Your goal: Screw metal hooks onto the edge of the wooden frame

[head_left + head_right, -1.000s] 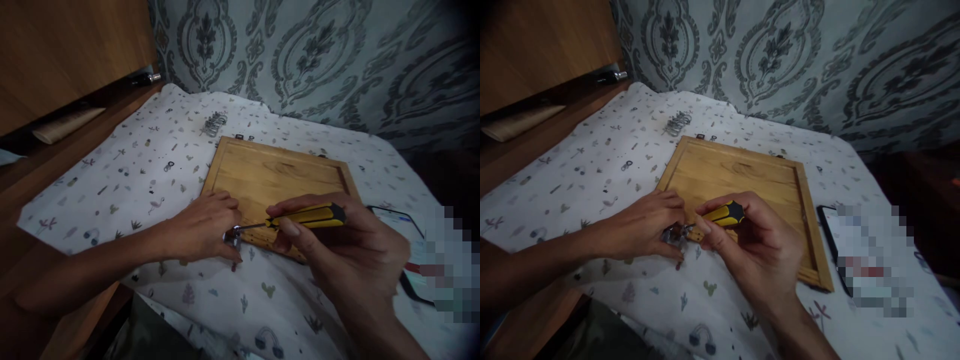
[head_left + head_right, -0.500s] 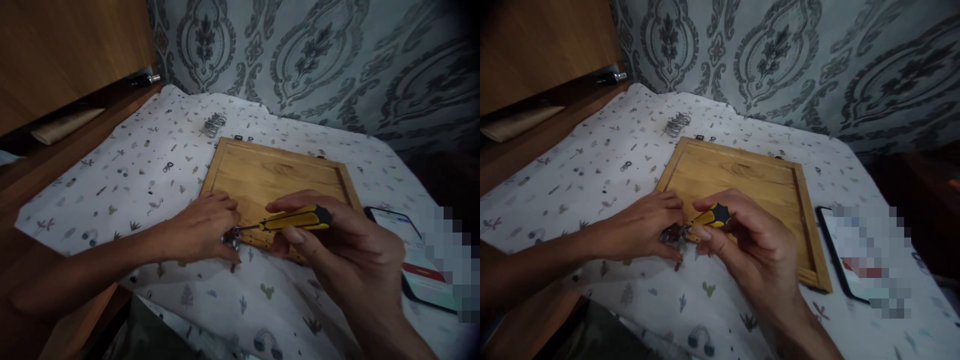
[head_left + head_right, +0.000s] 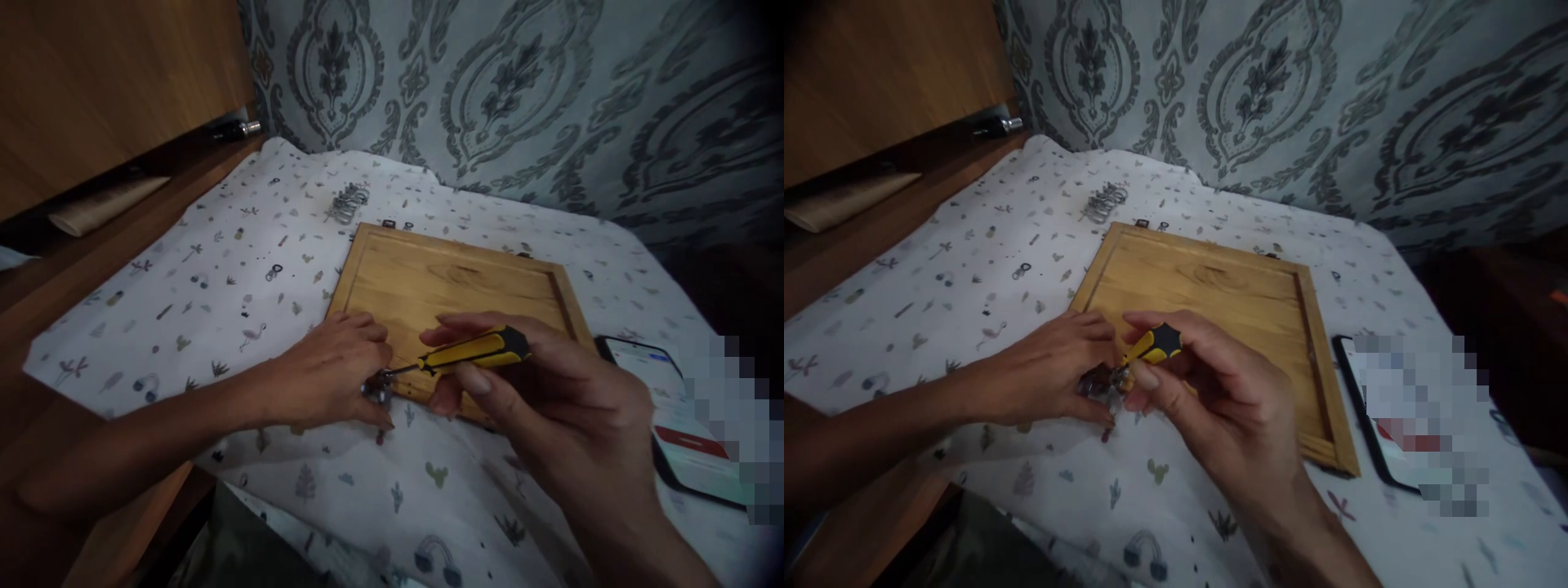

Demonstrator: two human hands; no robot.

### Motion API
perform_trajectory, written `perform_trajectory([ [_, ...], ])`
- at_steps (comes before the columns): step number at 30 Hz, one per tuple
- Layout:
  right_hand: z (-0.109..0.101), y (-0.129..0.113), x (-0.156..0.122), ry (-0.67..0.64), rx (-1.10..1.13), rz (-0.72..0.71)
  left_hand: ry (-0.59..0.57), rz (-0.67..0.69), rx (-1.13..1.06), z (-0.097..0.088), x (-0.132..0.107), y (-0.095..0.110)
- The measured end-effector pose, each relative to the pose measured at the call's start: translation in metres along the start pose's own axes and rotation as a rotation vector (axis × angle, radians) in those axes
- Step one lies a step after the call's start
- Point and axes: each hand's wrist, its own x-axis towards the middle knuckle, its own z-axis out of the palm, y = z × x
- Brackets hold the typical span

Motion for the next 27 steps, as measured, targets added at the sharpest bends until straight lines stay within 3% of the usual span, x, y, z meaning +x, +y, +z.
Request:
perform_trajectory([
  [6,0.0036,0.0057,0.0008,0.083,-0.032,-0.028,0.026,0.012,0.007,0.0023,-0.0008,-0.0011],
  [12,0.0054,0.0069,0.0019,0.07,0.044,0.003,0.006,0.007,0.013,0.0009,0.0,-0.0007],
  [19,0.0025,0.0068,-0.0004,0.036,-0.031,-0.03,0.009,0.015,0.007,0.0004,-0.0008,0.0006],
  [27,0.0047,-0.0018,-0.0032,0.194,-0.027,-0.018,0.006,0.014,0.033,-0.0018,0.0005,0.0003],
])
